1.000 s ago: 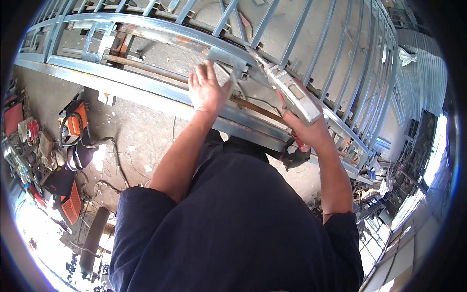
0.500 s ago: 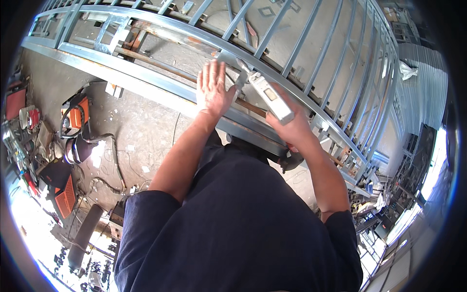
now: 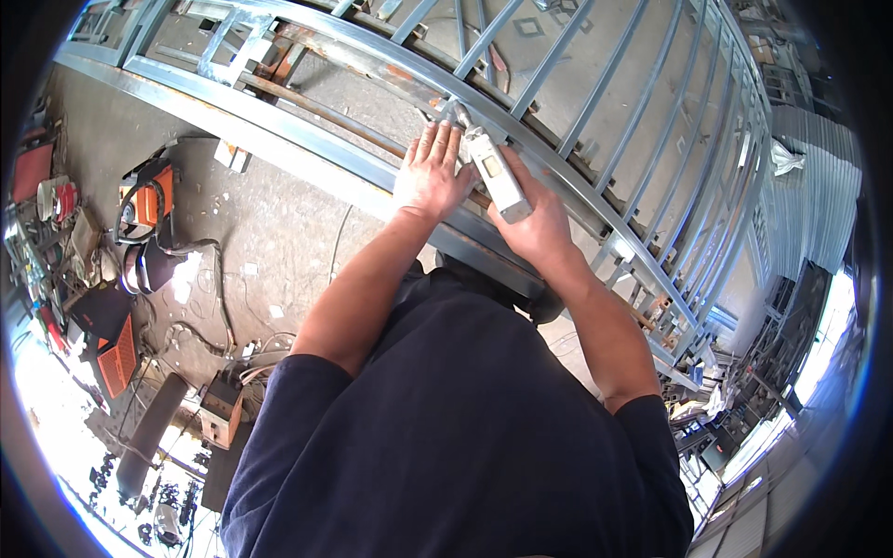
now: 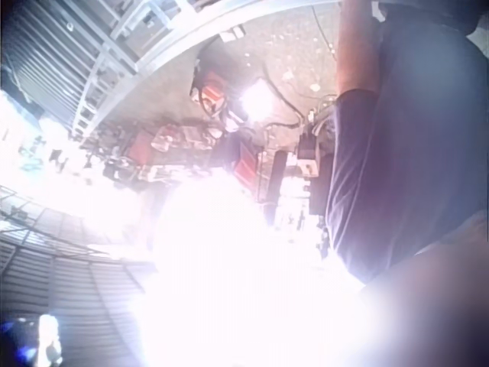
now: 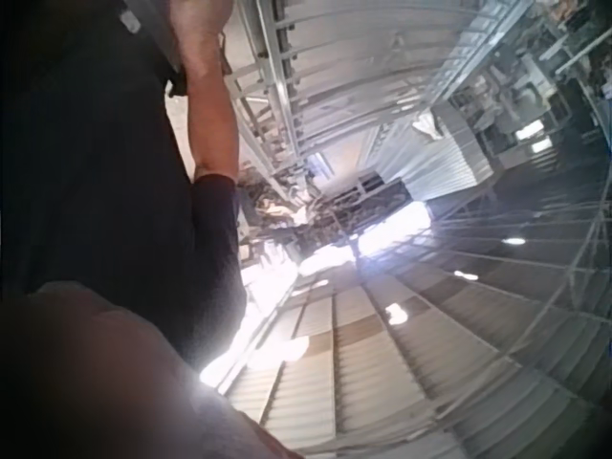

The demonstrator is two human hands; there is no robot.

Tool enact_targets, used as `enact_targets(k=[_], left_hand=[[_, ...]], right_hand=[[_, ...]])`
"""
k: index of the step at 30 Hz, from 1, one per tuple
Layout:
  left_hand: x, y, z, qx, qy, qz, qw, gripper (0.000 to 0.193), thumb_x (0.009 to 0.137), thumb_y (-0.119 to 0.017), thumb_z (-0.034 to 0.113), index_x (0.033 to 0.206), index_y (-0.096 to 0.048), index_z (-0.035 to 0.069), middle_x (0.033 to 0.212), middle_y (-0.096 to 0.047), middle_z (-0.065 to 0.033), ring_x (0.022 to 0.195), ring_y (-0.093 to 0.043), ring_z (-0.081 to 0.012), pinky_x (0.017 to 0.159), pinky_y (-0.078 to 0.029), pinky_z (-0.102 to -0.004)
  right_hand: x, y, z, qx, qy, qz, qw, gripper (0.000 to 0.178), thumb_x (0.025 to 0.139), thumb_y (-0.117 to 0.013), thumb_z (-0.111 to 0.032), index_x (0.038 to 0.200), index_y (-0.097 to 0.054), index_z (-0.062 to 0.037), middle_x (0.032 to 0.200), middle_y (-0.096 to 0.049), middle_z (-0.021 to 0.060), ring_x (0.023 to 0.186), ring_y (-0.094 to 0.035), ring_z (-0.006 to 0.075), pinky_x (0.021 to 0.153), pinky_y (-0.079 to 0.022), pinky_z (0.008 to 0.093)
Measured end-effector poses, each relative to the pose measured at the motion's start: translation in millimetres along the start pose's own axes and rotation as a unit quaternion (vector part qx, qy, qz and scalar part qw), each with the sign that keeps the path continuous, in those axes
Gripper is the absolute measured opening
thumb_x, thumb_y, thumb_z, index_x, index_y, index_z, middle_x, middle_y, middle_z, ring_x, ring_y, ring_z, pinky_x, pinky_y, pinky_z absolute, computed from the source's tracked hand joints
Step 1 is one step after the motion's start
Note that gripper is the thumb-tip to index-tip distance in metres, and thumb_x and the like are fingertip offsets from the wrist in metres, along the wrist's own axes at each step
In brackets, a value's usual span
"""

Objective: The person welds a metal frame using a handheld welding torch, moving along the frame to join metal pieces at various joints. The person holds the frame steady with one hand while operating the torch with the other, producing bright sparks during welding.

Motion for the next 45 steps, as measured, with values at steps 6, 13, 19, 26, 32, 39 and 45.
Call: enact_targets(k=[6, 13, 19, 26, 32, 39, 45], left_hand=[[0, -2, -2, 0.005, -0.002, -0.001, 1.000, 0.074, 0.101, -0.050, 0.049, 0.159, -0.039, 0.004, 0.166, -0.037, -0.0160, 0.157, -0.029, -0.0323, 0.128, -0.023, -0.0482], [-1, -8, -4, 0.008, -0.011, 0.013, 1.000, 0.074, 0.102, -0.048, 0.047, 0.161, -0.036, 0.004, 0.167, -0.036, -0.0156, 0.157, -0.029, -0.0326, 0.128, -0.023, -0.0483], [-1, -11, -5, 0.013, -0.017, 0.018, 1.000, 0.075, 0.101, -0.050, 0.046, 0.160, -0.037, 0.003, 0.166, -0.037, -0.0162, 0.156, -0.031, -0.0335, 0.128, -0.023, -0.0490], [0, -9, -7, 0.004, -0.031, 0.038, 0.999, 0.074, 0.100, -0.051, 0.046, 0.159, -0.039, 0.002, 0.164, -0.040, -0.0175, 0.154, -0.034, -0.0349, 0.127, -0.025, -0.0497], [1, -8, -6, -0.010, -0.021, 0.033, 0.999, 0.074, 0.101, -0.050, 0.049, 0.158, -0.040, 0.003, 0.164, -0.041, -0.0177, 0.154, -0.034, -0.0350, 0.127, -0.025, -0.0492], [1, -6, -5, -0.012, -0.014, 0.025, 1.000, 0.075, 0.102, -0.048, 0.051, 0.159, -0.040, 0.003, 0.164, -0.041, -0.0175, 0.155, -0.033, -0.0343, 0.127, -0.024, -0.0487], [2, -7, -5, -0.016, -0.019, 0.040, 0.999, 0.073, 0.102, -0.049, 0.049, 0.158, -0.040, 0.003, 0.164, -0.040, -0.0171, 0.155, -0.033, -0.0339, 0.127, -0.024, -0.0483]], right_hand=[[-1, -8, 6, -0.038, 0.027, 0.017, 0.999, 0.075, 0.081, -0.078, -0.010, 0.151, -0.052, -0.0162, 0.115, -0.072, 0.0208, 0.105, -0.070, 0.0418, 0.086, -0.058, 0.0437], [-4, -16, 4, -0.074, 0.017, 0.027, 0.997, 0.071, 0.084, -0.076, -0.016, 0.151, -0.052, -0.0177, 0.117, -0.072, 0.0196, 0.104, -0.070, 0.0411, 0.087, -0.058, 0.0462], [-5, -18, 5, -0.086, 0.018, 0.028, 0.996, 0.068, 0.087, -0.073, -0.024, 0.152, -0.051, -0.0211, 0.118, -0.072, 0.0191, 0.101, -0.071, 0.0410, 0.085, -0.058, 0.0485], [-6, -16, 3, -0.071, -0.002, 0.025, 0.997, 0.065, 0.090, -0.071, -0.026, 0.152, -0.050, -0.0221, 0.123, -0.071, 0.0194, 0.107, -0.070, 0.0415, 0.088, -0.058, 0.0481], [-8, -15, 2, -0.069, -0.018, 0.020, 0.997, 0.063, 0.091, -0.070, -0.028, 0.151, -0.050, -0.0223, 0.124, -0.071, 0.0188, 0.109, -0.069, 0.0409, 0.090, -0.058, 0.0477], [-10, -13, 3, -0.076, -0.017, 0.023, 0.997, 0.064, 0.091, -0.070, -0.029, 0.152, -0.050, -0.0223, 0.124, -0.071, 0.0184, 0.109, -0.069, 0.0407, 0.090, -0.058, 0.0480], [-16, -7, 2, -0.032, -0.026, 0.007, 0.999, 0.069, 0.089, -0.071, -0.022, 0.154, -0.048, -0.0224, 0.126, -0.071, 0.0190, 0.112, -0.068, 0.0418, 0.093, -0.057, 0.0463]])
Point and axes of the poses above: each hand's wrist, its own x-axis towards the middle knuckle, its own y-axis out of the back of the hand, z = x × y, the point moved 3 cm from there along x, towards the middle knuckle
